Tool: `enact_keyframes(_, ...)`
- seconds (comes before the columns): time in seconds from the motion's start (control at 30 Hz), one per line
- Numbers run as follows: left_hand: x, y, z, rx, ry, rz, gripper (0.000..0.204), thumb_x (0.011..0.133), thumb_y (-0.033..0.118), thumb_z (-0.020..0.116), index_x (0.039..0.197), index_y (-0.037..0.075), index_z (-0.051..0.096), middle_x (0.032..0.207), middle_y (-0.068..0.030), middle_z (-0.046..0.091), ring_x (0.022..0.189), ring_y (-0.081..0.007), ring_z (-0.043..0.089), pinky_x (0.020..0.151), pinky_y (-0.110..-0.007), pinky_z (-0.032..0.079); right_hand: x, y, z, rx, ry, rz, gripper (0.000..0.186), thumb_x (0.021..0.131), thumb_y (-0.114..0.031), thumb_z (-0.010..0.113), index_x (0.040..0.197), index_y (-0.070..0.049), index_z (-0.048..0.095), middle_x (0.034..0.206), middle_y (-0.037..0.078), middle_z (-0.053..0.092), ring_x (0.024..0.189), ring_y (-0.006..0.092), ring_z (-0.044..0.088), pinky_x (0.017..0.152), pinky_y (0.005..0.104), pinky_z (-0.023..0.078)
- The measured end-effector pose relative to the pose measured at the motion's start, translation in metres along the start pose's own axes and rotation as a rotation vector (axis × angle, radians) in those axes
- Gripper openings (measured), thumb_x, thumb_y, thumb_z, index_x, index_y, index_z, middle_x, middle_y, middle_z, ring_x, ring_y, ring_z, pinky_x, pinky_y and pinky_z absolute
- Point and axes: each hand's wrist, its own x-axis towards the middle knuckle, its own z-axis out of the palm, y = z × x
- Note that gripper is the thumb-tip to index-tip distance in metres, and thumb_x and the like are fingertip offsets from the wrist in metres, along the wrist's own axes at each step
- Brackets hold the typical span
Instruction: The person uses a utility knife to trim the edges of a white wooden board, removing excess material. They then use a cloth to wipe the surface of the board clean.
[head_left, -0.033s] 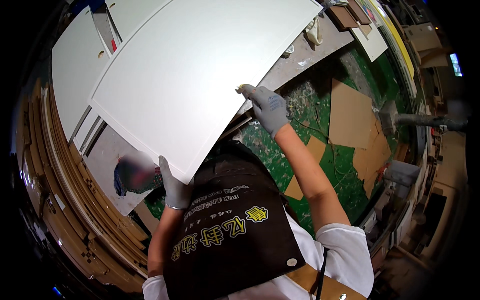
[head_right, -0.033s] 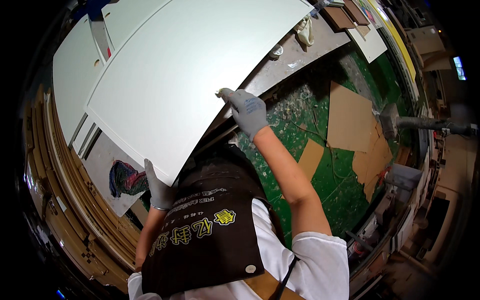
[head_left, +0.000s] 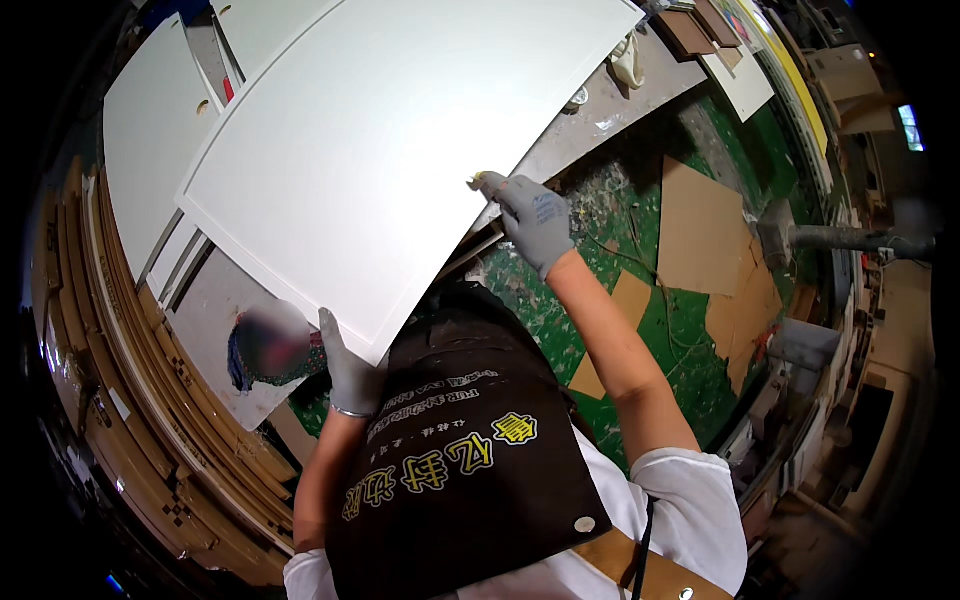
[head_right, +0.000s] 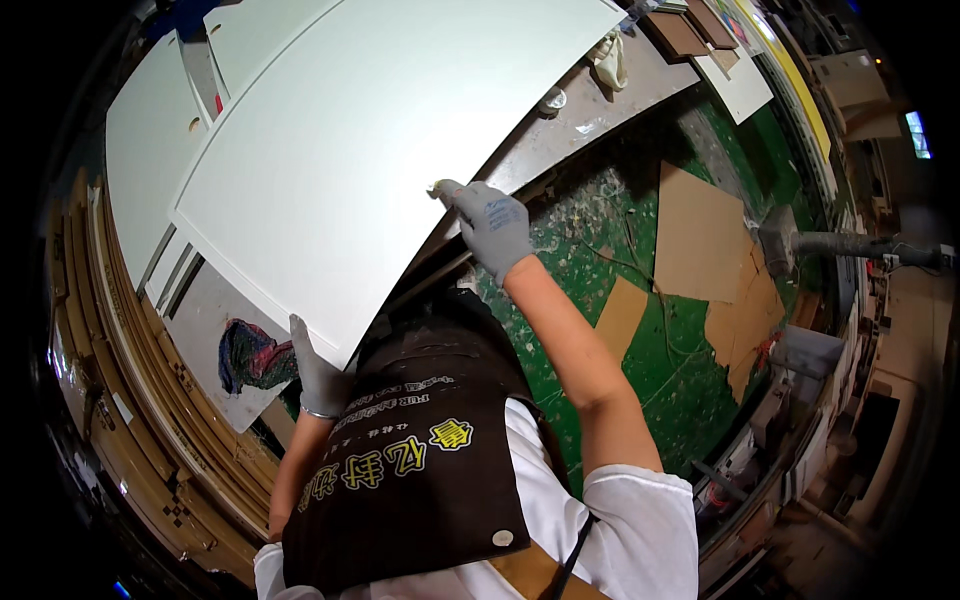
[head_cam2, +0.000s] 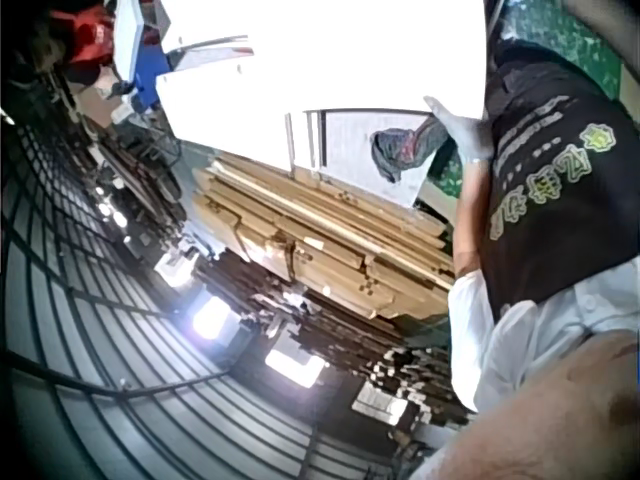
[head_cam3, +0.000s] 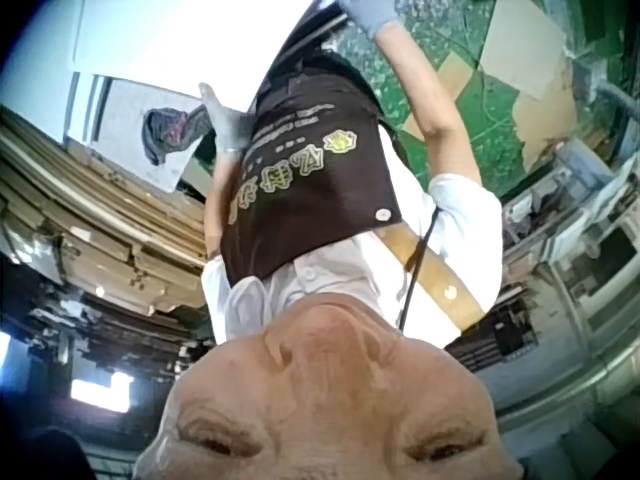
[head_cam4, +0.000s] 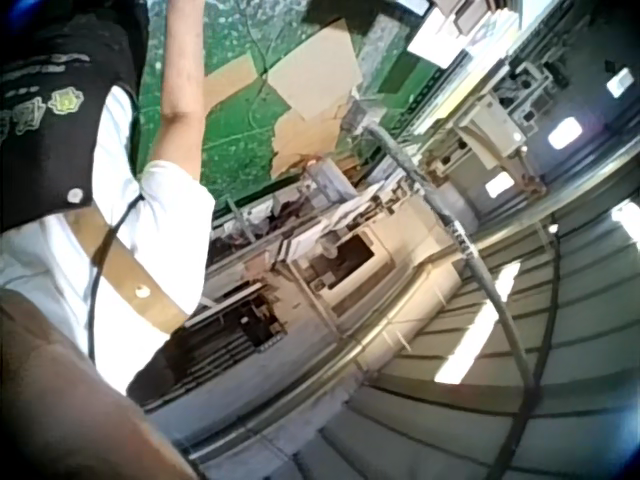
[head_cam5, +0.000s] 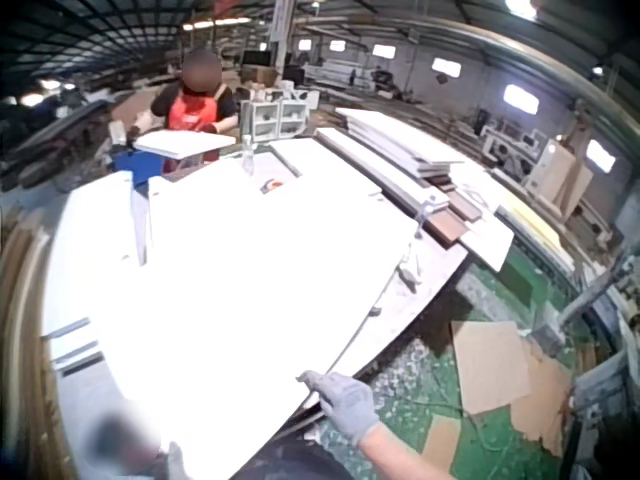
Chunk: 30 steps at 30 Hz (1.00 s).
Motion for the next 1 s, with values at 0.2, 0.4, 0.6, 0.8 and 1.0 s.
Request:
enact_keyframes(0.2,0.004,0.025,0.010,-0.604,0.092,-0.329,0.060,0.104,0.043,0.022,0.141,-0.002,0.033,0.140,-0.0148,0.045,0.124,-0.0247,0.048,0.109,-0.036,0.033,-0.035,-0.049,0.016,-0.058,-0.071,0.003,0.042,0.081,-0.006,0.057,0.119,-0.023,0.057,0.087,0.006,0.061,0.080,0.0261,0.062,0.068,0.0383,0.050)
enact_keyframes(0.4,0.003,0.034,-0.006,-0.274,-0.180,-0.324,0.069,0.102,0.050,0.012,0.144,-0.003,0.029,0.142,-0.0137,0.042,0.128,-0.0241,0.043,0.109,-0.034,0.032,-0.069,-0.100,0.031,-0.016,-0.065,0.000,0.042,0.082,-0.007,0.057,0.120,-0.024,0.056,0.085,0.004,0.060,0.079,0.0250,0.061,0.064,0.0383,0.050)
enact_keyframes(0.6,0.011,0.043,-0.036,-0.012,-0.426,-0.332,0.069,0.102,0.051,0.022,0.145,-0.004,0.025,0.144,-0.0149,0.039,0.131,-0.0227,0.039,0.110,-0.035,0.030,-0.101,-0.152,0.051,0.052,-0.038,-0.045,0.038,0.080,-0.007,0.056,0.113,-0.024,0.057,0.077,0.005,0.058,0.072,0.0261,0.060,0.059,0.0385,0.049)
enact_keyframes(0.8,0.029,0.025,-0.079,0.194,-0.458,-0.506,0.067,0.102,0.050,0.029,0.142,-0.004,0.032,0.136,-0.0132,0.047,0.122,-0.0193,0.048,0.102,-0.032,0.039,-0.163,-0.206,0.092,0.338,-0.454,-0.401,0.038,0.079,-0.012,0.061,0.115,-0.025,0.059,0.082,0.003,0.060,0.078,0.0245,0.062,0.068,0.0384,0.051)
enact_keyframes(1.0,0.023,0.006,-0.083,0.239,-0.319,-0.463,0.061,0.102,0.046,0.037,0.137,-0.004,0.040,0.132,-0.0095,0.051,0.120,-0.0161,0.048,0.099,-0.029,0.039,-0.164,-0.102,0.071,0.595,0.097,0.628,0.020,0.089,-0.024,0.066,0.086,-0.005,0.060,0.075,-0.002,0.056,0.066,0.0074,0.049,0.059,0.0236,0.042)
